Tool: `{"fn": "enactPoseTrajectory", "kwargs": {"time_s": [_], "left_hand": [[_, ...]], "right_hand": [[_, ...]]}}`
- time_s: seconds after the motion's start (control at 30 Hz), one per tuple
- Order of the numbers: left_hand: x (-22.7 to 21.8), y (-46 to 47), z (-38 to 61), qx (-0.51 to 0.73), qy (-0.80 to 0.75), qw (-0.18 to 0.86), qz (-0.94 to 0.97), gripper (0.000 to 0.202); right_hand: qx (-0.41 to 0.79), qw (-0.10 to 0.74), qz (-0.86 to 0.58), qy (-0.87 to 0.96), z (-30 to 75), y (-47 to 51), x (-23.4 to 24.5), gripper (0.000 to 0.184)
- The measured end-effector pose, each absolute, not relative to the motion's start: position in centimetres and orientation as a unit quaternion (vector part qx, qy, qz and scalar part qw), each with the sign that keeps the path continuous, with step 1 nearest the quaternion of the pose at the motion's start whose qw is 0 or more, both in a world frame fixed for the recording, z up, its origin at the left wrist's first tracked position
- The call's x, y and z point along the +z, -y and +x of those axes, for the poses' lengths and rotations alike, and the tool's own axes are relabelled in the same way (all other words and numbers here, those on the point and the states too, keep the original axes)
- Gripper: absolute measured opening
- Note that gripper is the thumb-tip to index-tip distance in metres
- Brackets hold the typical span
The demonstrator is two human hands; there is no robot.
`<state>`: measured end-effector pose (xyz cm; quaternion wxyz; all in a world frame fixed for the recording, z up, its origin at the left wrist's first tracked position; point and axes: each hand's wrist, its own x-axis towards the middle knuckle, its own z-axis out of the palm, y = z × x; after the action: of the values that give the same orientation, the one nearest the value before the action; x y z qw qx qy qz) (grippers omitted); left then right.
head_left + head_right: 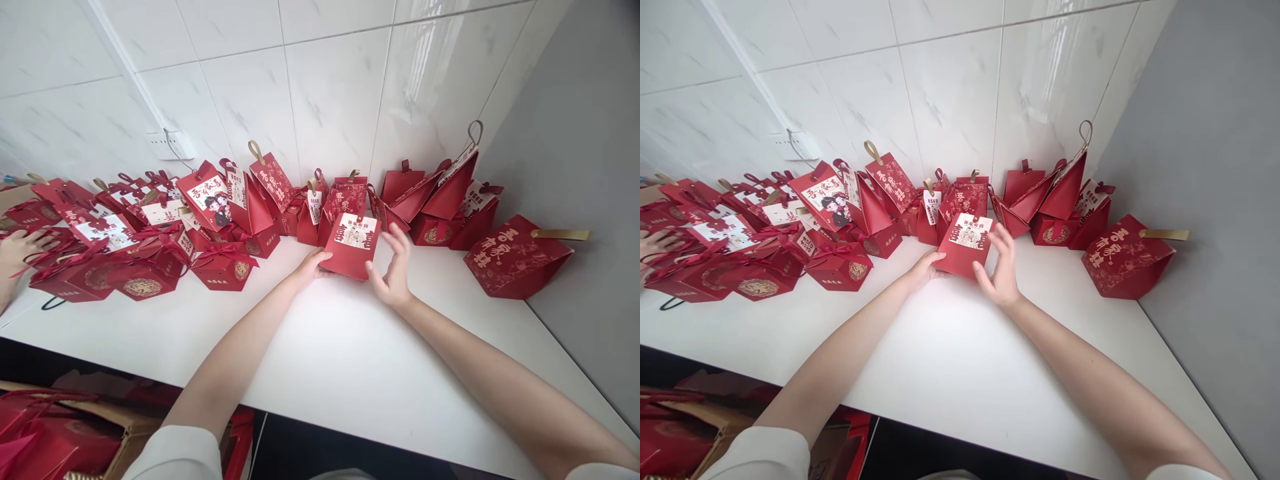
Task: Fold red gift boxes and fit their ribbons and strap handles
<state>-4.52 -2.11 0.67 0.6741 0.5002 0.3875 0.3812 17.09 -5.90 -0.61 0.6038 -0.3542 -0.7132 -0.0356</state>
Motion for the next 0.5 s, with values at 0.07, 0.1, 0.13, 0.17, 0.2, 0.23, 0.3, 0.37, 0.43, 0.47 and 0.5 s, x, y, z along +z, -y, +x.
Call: {"fn": "enactPoseTrajectory", "kwargs": {"time_s": [0.07, 0.1, 0.13, 0.17, 0.2, 0.23, 0.3, 0.37, 0.43, 0.47, 0.5], "left_hand": [[0.4, 1.9, -4.8, 0.385, -0.363, 0.682, 0.506, 0.043], [0.4, 1.7, -5.0, 0.380, -0.351, 0.687, 0.510, 0.043], [0.3, 1.6, -5.2, 0.374, -0.340, 0.692, 0.514, 0.043], [0.3, 1.5, -5.3, 0.370, -0.330, 0.696, 0.519, 0.043], [0.2, 1.4, -5.4, 0.369, -0.324, 0.696, 0.523, 0.043], [0.1, 1.3, -5.5, 0.374, -0.327, 0.688, 0.529, 0.044], [-0.1, 1.1, -5.5, 0.394, -0.356, 0.650, 0.543, 0.042], [-0.4, 0.8, -5.6, 0.421, -0.403, 0.595, 0.554, 0.038], [-0.6, 0.4, -5.9, 0.443, -0.450, 0.544, 0.552, 0.034], [-0.5, 0.2, -6.2, 0.452, -0.470, 0.524, 0.548, 0.032], [-0.2, -0.1, -6.6, 0.458, -0.489, 0.506, 0.543, 0.030]], "right_hand": [[0.033, 0.620, -0.416, 0.664, 17.4, 5.3, -0.8, 0.064], [0.072, 0.619, -0.430, 0.653, 17.6, 4.9, -1.0, 0.065], [0.116, 0.613, -0.434, 0.650, 17.8, 4.5, -1.3, 0.066], [0.161, 0.606, -0.430, 0.650, 18.0, 4.2, -1.7, 0.066], [0.202, 0.597, -0.420, 0.653, 18.1, 3.9, -2.0, 0.064], [0.232, 0.589, -0.406, 0.659, 18.2, 3.7, -2.2, 0.062], [0.256, 0.577, -0.377, 0.678, 18.4, 3.8, -2.3, 0.058], [0.248, 0.556, -0.351, 0.711, 18.3, 4.3, -2.1, 0.056], [0.256, 0.520, -0.314, 0.752, 18.0, 5.0, -1.7, 0.057], [0.270, 0.497, -0.294, 0.770, 17.8, 5.5, -1.5, 0.059], [0.288, 0.475, -0.278, 0.783, 17.5, 5.9, -1.2, 0.060]]}}
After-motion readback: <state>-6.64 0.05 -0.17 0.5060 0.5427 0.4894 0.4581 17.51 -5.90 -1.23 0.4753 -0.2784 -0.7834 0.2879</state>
